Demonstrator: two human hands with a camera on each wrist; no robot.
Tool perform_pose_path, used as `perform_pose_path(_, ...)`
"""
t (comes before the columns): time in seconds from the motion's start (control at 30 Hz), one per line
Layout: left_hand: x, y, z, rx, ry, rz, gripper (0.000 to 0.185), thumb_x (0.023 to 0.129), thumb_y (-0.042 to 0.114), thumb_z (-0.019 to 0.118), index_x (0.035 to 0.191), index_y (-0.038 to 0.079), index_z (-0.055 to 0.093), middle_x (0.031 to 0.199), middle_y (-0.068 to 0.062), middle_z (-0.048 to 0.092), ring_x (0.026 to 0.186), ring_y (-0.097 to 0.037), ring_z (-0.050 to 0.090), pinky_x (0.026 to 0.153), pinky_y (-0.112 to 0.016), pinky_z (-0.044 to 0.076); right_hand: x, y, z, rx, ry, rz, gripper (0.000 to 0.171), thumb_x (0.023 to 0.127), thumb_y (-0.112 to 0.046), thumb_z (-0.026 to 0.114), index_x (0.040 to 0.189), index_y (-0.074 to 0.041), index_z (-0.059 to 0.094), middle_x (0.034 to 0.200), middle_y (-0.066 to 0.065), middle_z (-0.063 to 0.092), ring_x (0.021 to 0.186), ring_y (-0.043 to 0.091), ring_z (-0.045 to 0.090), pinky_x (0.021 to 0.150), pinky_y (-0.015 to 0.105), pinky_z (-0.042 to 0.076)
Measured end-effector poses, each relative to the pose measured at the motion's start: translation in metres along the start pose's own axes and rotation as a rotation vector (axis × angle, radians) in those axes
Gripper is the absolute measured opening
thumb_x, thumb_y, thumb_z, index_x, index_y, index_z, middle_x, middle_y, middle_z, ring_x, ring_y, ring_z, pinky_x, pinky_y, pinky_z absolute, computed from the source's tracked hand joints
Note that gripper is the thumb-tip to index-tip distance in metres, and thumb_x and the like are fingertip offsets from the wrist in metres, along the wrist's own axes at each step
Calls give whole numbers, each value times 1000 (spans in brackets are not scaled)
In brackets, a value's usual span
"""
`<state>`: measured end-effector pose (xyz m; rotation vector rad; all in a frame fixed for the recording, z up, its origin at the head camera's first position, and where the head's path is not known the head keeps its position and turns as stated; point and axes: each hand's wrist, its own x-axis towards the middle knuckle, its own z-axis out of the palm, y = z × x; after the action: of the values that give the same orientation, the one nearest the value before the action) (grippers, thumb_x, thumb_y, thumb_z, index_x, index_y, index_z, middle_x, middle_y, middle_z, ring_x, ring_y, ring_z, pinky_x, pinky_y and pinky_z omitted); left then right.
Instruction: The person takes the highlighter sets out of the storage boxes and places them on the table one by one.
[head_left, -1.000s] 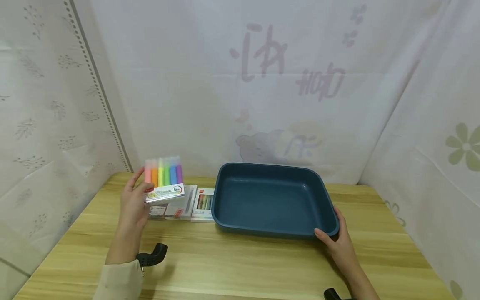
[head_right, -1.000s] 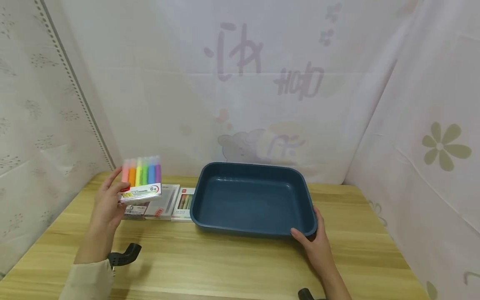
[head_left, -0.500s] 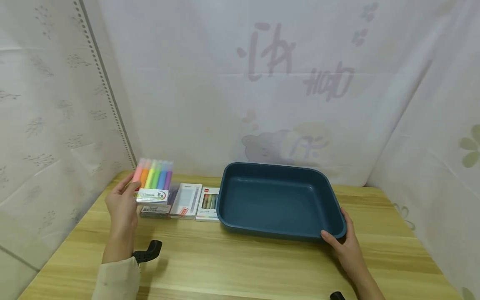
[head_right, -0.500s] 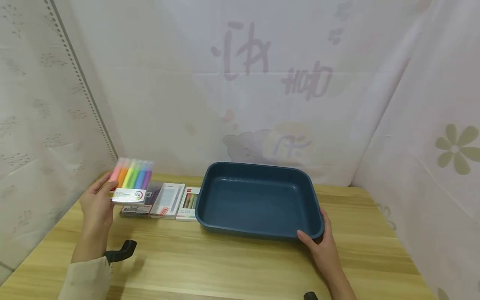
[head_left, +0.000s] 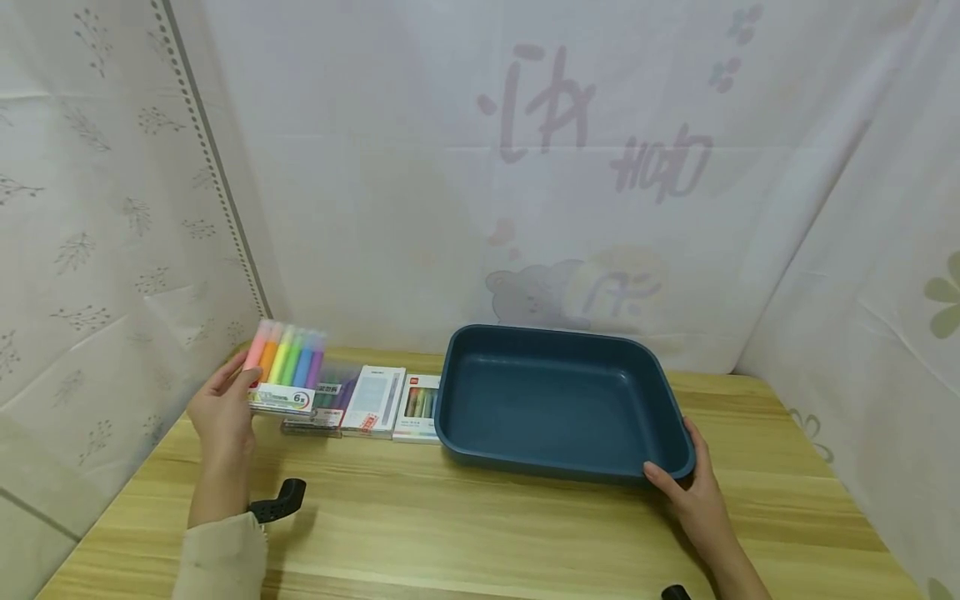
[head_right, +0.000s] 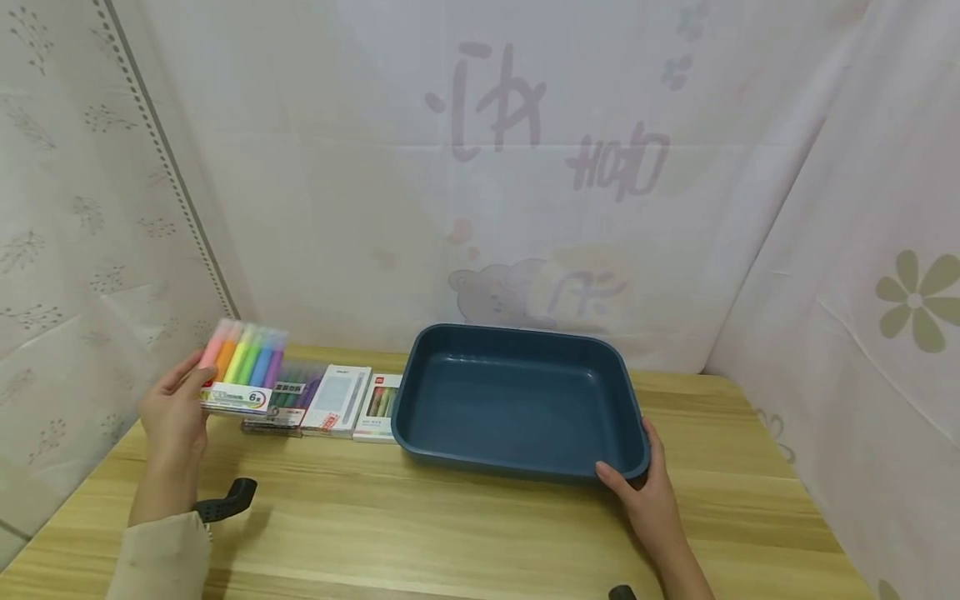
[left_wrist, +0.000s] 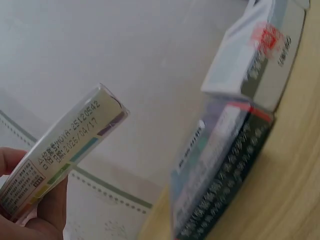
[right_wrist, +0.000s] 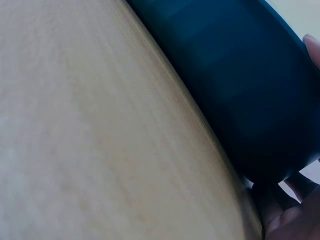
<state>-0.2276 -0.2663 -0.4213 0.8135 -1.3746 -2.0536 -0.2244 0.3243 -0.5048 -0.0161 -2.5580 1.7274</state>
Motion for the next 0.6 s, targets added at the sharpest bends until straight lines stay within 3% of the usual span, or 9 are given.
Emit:
perform_pose_path(0.17,11,-5,-10,3,10,-48,40,92,8,71,131,17,69,107,7,61,89,-7,59,61,-13,55,0,0,0,-2,-2,3,95,99,-23,63,159,-45,-7,171,13,-4,152,41,10,125,48,8)
perform_pose_path(0.27,18,-7,-16,27,7,-76,43,93,10,71,134,18,67,107,9,61,94,-6,58,65,-12,54,-1,0,0,-11,-5,4,94,100,-24,63,159,-45,-7,171,13,-3,152,41,11,121,24,13)
perform_pose_path(0.37,25,-9,-21,68,0,-93,45,94,12,71,138,17,64,114,11,63,102,-4,55,70,-8,52,-1,0,0,-18,-7,0,94,100,-24,63,159,-46,-7,171,14,-3,152,41,12,103,3,19)
perform_pose_path(0.47,31,-8,-24,88,-8,-116,46,94,15,71,139,19,62,132,10,60,111,-4,52,72,-6,50,-1,0,1,-24,-6,-6,94,100,-24,63,159,-46,-8,171,15,-3,151,42,13,92,-4,21)
perform_pose_path(0.6,38,-6,-24,118,-24,-126,47,95,18,71,141,22,60,151,4,52,122,-5,49,76,-5,50,-2,0,1,-26,-2,-11,94,100,-24,62,159,-47,-8,171,15,-3,151,41,14,91,-4,21)
